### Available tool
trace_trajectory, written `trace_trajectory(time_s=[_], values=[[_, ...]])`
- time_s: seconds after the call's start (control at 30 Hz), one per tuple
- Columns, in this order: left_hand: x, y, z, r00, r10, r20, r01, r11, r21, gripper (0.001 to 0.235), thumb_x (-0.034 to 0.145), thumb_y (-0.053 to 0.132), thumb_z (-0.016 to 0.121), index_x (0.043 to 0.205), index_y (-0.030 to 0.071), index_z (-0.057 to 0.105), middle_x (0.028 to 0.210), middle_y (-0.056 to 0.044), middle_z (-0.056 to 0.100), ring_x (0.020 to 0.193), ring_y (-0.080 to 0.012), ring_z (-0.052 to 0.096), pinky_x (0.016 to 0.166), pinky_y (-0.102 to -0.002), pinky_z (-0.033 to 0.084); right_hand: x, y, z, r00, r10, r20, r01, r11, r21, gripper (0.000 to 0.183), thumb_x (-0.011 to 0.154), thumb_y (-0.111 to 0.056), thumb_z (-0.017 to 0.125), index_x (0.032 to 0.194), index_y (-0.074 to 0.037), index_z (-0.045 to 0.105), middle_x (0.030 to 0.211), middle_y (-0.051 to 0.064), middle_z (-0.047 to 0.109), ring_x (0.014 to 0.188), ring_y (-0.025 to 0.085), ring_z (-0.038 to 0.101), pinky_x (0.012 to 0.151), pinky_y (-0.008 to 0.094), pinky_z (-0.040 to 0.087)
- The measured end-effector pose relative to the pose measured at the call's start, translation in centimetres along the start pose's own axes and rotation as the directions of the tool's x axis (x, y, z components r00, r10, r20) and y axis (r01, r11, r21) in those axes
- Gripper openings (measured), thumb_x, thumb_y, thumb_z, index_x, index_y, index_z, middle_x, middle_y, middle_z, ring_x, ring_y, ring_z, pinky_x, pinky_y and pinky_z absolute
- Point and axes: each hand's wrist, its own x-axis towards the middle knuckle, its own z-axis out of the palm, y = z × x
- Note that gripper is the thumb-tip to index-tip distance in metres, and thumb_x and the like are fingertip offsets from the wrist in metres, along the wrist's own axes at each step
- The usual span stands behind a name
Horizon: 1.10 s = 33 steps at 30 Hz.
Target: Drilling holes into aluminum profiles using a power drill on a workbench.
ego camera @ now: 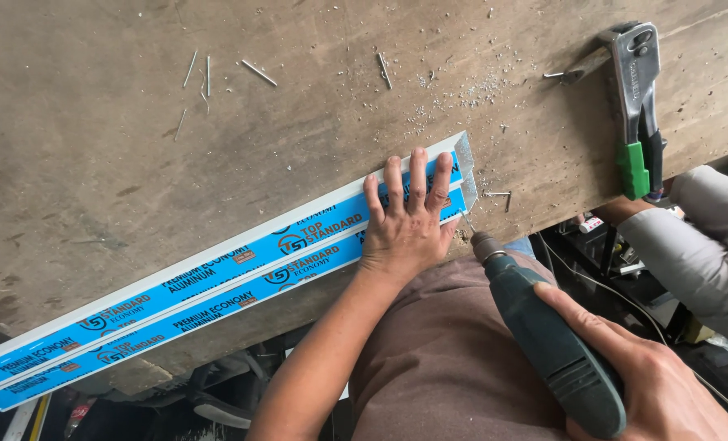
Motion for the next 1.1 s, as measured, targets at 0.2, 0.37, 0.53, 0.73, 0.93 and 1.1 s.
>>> trace_trajectory(time_s=[0.2,0.37,0.53,0.73,0.93,1.1], values=[[0.0,0.0,-0.1,1.000,-0.002,-0.001,0.002,1.000,0.006,0.106,0.088,0.083,0.068,0.163,0.020,0.028,0.161,-0.011,0.040,0.140,-0.0355,0.049,0.114,-0.057,0.029,-0.1,-0.5,0.2,1.000,-0.002,-0.005,0.002,0.998,-0.058,0.131,0.045,-0.018,0.094,0.159,-0.049,0.037,0.147,-0.017,0.068,0.131,0.006,0.069,0.099,0.029,0.054],[-0.2,0.0,0.0,1.000,0.002,-0.021,-0.002,1.000,0.006,0.109,0.081,0.078,0.073,0.163,0.021,0.029,0.159,-0.009,0.041,0.139,-0.0336,0.050,0.114,-0.057,0.028,-0.4,-2.5,0.0,0.983,-0.142,-0.112,0.150,0.986,0.070,0.113,0.049,-0.002,0.077,0.155,-0.027,0.048,0.156,-0.003,0.058,0.145,0.013,0.051,0.114,0.034,0.036],[0.2,-0.2,0.2,1.000,-0.019,-0.015,0.019,1.000,0.003,0.107,0.082,0.078,0.068,0.163,0.021,0.030,0.161,-0.010,0.040,0.141,-0.0359,0.049,0.115,-0.058,0.029,1.6,-1.0,0.2,0.988,-0.148,-0.041,0.148,0.989,-0.006,0.122,0.051,-0.019,0.091,0.160,-0.035,0.038,0.148,-0.005,0.065,0.129,0.013,0.068,0.101,0.031,0.050],[0.3,-0.2,-0.4,1.000,0.000,0.008,0.000,0.998,-0.063,0.109,0.082,0.079,0.069,0.163,0.020,0.027,0.164,-0.012,0.034,0.145,-0.0376,0.043,0.116,-0.057,0.031,-2.3,-1.0,-1.1,0.989,0.029,-0.143,-0.011,0.992,0.126,0.118,0.048,0.003,0.079,0.155,-0.037,0.049,0.154,-0.011,0.062,0.137,0.005,0.059,0.108,0.028,0.043],[-2.1,0.5,-4.7,0.936,-0.338,-0.100,-0.035,0.193,-0.981,0.090,0.095,0.065,0.055,0.160,0.012,0.025,0.149,-0.020,0.046,0.141,-0.0370,0.045,0.120,-0.056,0.036,-4.4,1.1,0.6,0.945,0.092,-0.314,-0.060,0.992,0.108,0.125,0.043,-0.002,0.094,0.154,-0.041,0.051,0.133,-0.007,0.074,0.125,0.011,0.064,0.109,0.033,0.039],[-4.0,5.8,-9.1,0.956,0.241,0.170,0.217,-0.965,0.145,0.075,0.103,0.049,0.060,0.158,0.001,0.042,0.138,-0.025,0.063,0.127,-0.0407,0.063,0.116,-0.053,0.046,-6.5,-2.2,3.0,0.803,-0.106,-0.587,0.147,0.989,0.023,0.080,0.066,-0.012,0.069,0.144,-0.029,0.060,0.147,-0.003,0.065,0.132,0.012,0.061,0.100,0.029,0.045]])
